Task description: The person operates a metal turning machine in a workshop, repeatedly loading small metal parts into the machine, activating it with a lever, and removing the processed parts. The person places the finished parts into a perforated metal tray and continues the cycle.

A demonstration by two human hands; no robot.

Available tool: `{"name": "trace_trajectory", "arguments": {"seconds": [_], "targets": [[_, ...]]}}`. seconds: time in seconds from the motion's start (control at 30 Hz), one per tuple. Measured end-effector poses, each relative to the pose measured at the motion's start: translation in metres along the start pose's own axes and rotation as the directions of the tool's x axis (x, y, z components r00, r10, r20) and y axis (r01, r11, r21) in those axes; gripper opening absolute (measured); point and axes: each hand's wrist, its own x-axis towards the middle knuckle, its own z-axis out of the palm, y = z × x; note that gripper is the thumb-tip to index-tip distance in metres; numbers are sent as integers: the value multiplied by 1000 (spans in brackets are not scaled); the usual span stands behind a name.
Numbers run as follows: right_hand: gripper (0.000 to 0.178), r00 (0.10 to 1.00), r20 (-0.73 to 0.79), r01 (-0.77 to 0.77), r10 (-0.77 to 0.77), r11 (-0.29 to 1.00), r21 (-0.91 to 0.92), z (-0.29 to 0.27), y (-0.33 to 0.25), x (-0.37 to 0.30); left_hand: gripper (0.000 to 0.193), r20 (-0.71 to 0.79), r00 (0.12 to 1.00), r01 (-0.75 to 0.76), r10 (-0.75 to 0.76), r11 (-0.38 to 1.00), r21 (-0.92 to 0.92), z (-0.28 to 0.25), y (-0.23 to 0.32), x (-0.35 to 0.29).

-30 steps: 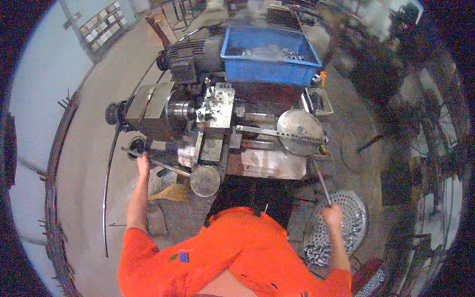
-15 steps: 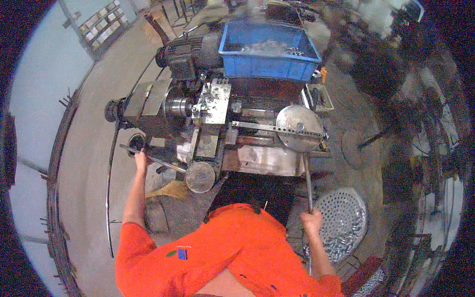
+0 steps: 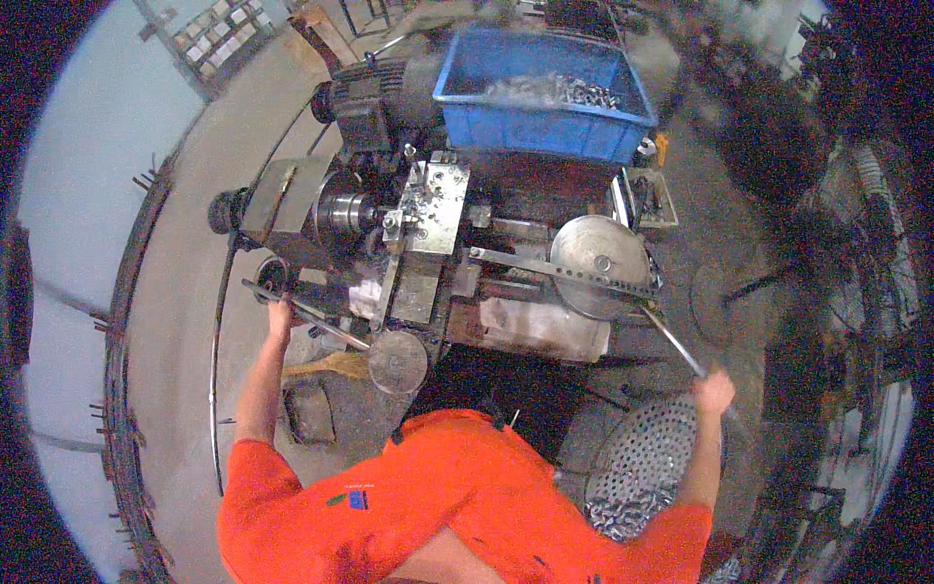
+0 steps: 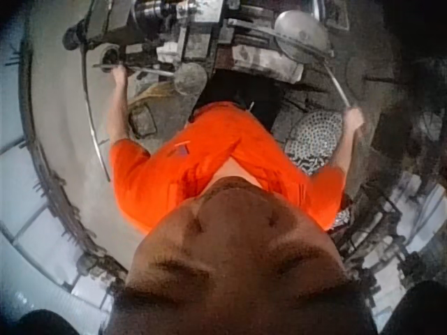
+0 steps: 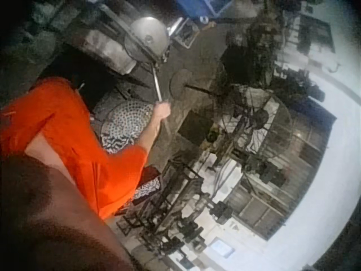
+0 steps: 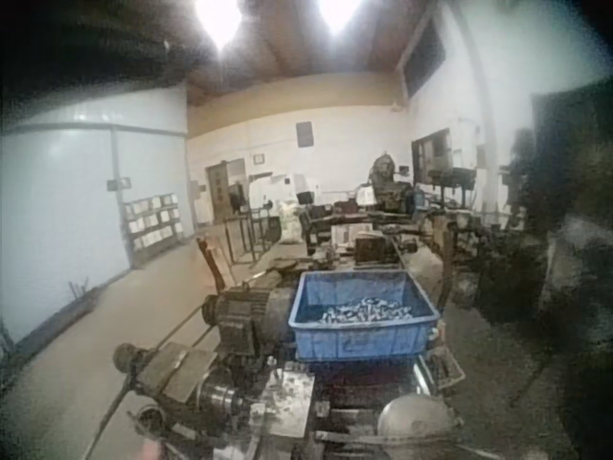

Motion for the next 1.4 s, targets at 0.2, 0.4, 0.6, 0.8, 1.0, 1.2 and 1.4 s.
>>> {"name": "trace_trajectory", "arguments": {"seconds": [0.2, 0.4, 0.6, 0.8, 1.0, 1.2, 1.4], "targets": [[65, 902, -432, 2, 2, 1000, 9, 15, -42, 14, 41, 110, 979, 178, -172, 983, -52, -24, -3, 2], [67, 931, -364, 147, -8, 923, 355, 10, -85, -62, 41, 337, 941, -320, 43, 438, 840, -21, -76, 1], [44, 987, -155, 124, -51, 848, 515, 32, -93, -95, 36, 279, 945, -308, 173, 174, 935, 15, -114, -2], [28, 968, -216, 232, -127, 783, 577, 9, -114, -91, 48, 189, 982, -173, 2, 417, 892, 19, -193, 6], [29, 959, -184, 281, -213, 781, 557, -62, -138, -50, 51, 465, 865, -456, -188, 92, 885, -1, -120, 17], [33, 862, -306, 491, -403, 518, 700, -119, -249, 3, 45, 445, 869, -339, -217, 394, 854, -44, -148, 29], [32, 452, -534, 833, -714, 124, 539, -188, -412, -4, 36, 120, 930, -298, 349, 520, 800, -138, 34, -32]]}}
